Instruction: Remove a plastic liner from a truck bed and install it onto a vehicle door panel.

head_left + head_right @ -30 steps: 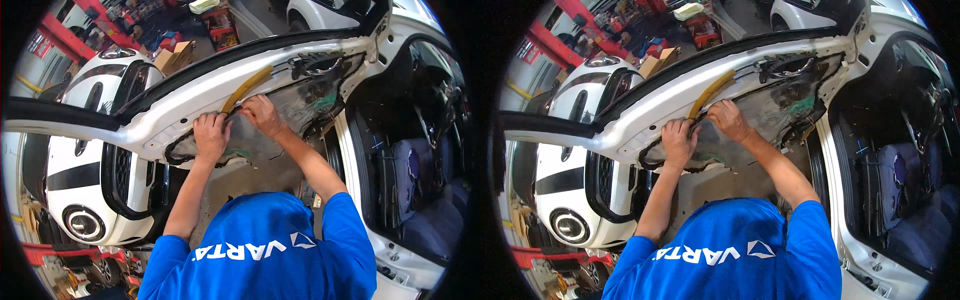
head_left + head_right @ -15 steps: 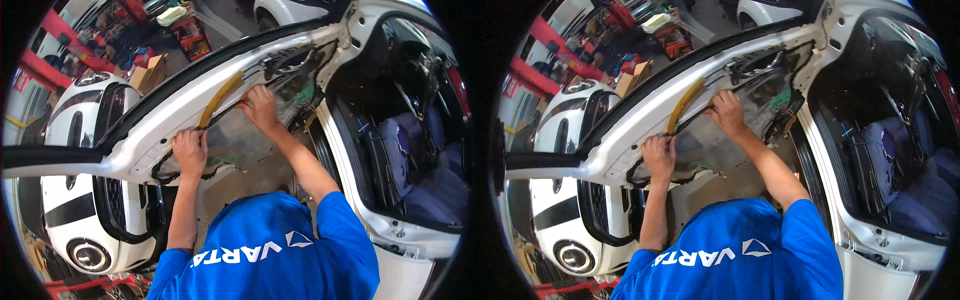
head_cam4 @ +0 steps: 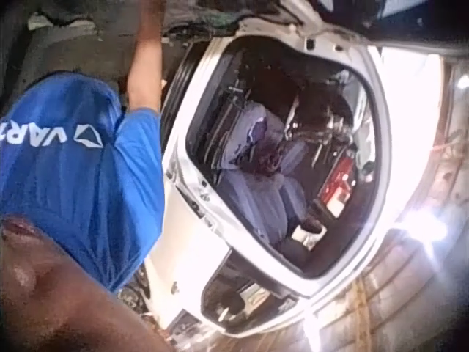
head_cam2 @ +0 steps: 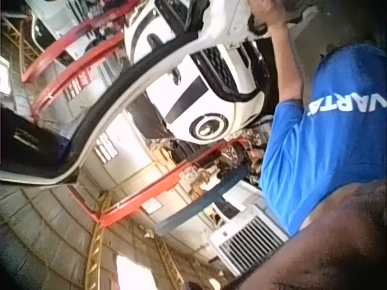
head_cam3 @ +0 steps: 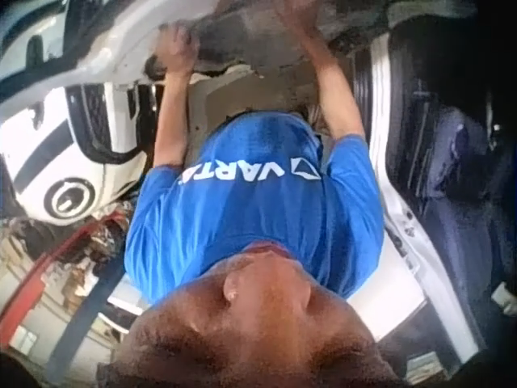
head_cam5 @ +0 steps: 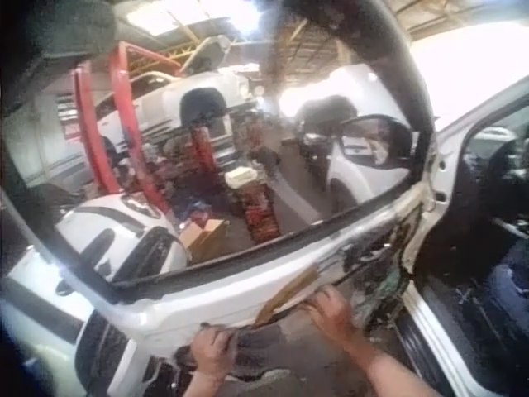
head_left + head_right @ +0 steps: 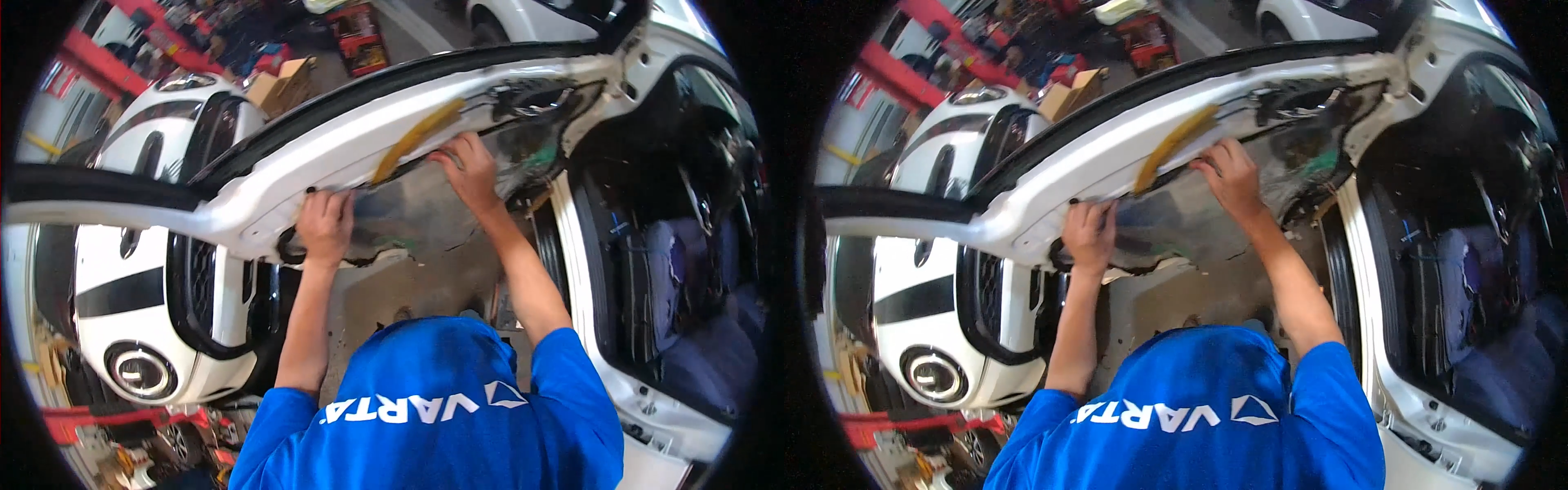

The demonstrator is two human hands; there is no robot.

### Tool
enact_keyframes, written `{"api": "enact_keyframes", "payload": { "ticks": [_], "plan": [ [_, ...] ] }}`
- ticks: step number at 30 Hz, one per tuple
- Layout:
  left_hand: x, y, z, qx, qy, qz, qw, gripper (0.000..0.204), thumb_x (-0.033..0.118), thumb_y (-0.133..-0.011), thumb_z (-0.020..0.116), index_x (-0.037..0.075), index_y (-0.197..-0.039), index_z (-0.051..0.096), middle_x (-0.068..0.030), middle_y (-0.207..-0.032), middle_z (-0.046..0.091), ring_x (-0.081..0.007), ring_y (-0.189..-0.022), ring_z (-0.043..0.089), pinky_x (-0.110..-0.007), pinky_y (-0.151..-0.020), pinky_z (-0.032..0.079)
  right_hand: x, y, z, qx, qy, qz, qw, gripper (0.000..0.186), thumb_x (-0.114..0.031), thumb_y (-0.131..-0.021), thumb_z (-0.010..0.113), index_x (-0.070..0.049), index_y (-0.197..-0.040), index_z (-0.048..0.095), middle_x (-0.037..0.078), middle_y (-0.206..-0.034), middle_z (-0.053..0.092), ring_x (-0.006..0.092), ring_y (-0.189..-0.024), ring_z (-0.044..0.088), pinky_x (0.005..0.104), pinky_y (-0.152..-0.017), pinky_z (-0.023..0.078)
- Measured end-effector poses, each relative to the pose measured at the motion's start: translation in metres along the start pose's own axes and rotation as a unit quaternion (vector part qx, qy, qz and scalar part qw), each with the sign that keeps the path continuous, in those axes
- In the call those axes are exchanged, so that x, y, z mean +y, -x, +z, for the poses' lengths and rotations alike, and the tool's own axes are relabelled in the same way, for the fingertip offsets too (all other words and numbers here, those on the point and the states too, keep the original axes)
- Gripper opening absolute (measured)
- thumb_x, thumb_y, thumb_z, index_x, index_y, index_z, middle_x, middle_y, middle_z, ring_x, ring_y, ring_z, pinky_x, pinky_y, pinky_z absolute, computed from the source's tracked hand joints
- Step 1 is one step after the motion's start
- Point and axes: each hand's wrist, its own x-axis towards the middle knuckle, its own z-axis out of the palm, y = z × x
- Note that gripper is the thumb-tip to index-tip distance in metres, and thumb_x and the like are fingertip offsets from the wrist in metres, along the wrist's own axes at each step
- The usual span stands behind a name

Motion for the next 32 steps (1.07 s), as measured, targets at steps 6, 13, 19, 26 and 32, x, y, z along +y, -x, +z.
{"api": "enact_keyframes", "payload": {
  "ticks": [6, 13, 19, 26, 32],
  "plan": [
    [-0.023, 0.027, -0.04, -0.019, 0.01, 0.023, 1.0, 0.026, -0.001, -0.066, 0.076, 0.009, -0.089, 0.067, -0.0056, -0.083, 0.061, -0.0253, -0.077, 0.06, -0.036, -0.068, 0.049, -0.06, 0.05, 0.034, -0.041, 0.024, -0.063, 0.997, 0.031, -0.025, -0.07, 0.081, -0.007, -0.087, 0.063, 0.008, -0.086, 0.059, 0.0291, -0.08, 0.06, 0.0388, -0.065, 0.048],
    [-0.061, 0.056, -0.095, -0.01, -0.04, 0.009, 0.999, 0.029, -0.001, -0.067, 0.077, 0.009, -0.093, 0.067, -0.0068, -0.088, 0.062, -0.0269, -0.079, 0.06, -0.036, -0.069, 0.05, -0.061, 0.027, 0.069, 0.041, 0.04, 0.001, 0.998, 0.039, -0.029, -0.064, 0.085, -0.008, -0.082, 0.058, 0.008, -0.082, 0.055, 0.0299, -0.076, 0.057, 0.0394, -0.062, 0.046],
    [-0.073, 0.113, -0.109, 0.02, 0.014, -0.177, 0.984, 0.04, 0.006, -0.066, 0.082, 0.003, -0.098, 0.058, -0.0164, -0.101, 0.058, -0.033, -0.093, 0.055, -0.04, -0.082, 0.046, -0.063, 0.038, 0.092, 0.088, 0.067, 0.023, 0.994, 0.044, -0.027, -0.059, 0.088, -0.007, -0.081, 0.055, 0.008, -0.084, 0.052, 0.0301, -0.074, 0.056, 0.0393, -0.061, 0.045],
    [-0.065, 0.137, -0.085, 0.064, 0.081, -0.288, 0.952, 0.061, 0.018, -0.059, 0.09, 0.004, -0.105, 0.051, -0.0151, -0.109, 0.044, -0.0317, -0.1, 0.049, -0.041, -0.089, 0.042, -0.089, 0.036, 0.093, 0.07, 0.073, 0.147, 0.984, 0.043, -0.024, -0.061, 0.088, -0.006, -0.082, 0.054, 0.007, -0.081, 0.053, 0.0262, -0.068, 0.055, 0.0379, -0.059, 0.044],
    [-0.081, 0.146, -0.077, 0.044, 0.062, -0.317, 0.945, 0.055, 0.01, -0.066, 0.086, 0.005, -0.108, 0.051, -0.0106, -0.109, 0.044, -0.0246, -0.093, 0.048, -0.034, -0.08, 0.045, -0.059, 0.051, 0.082, 0.098, -0.365, 0.405, 0.833, 0.037, -0.037, -0.079, 0.079, -0.008, -0.091, 0.06, 0.003, -0.087, 0.059, 0.0219, -0.073, 0.059, 0.0382, -0.073, 0.054]
  ]
}}
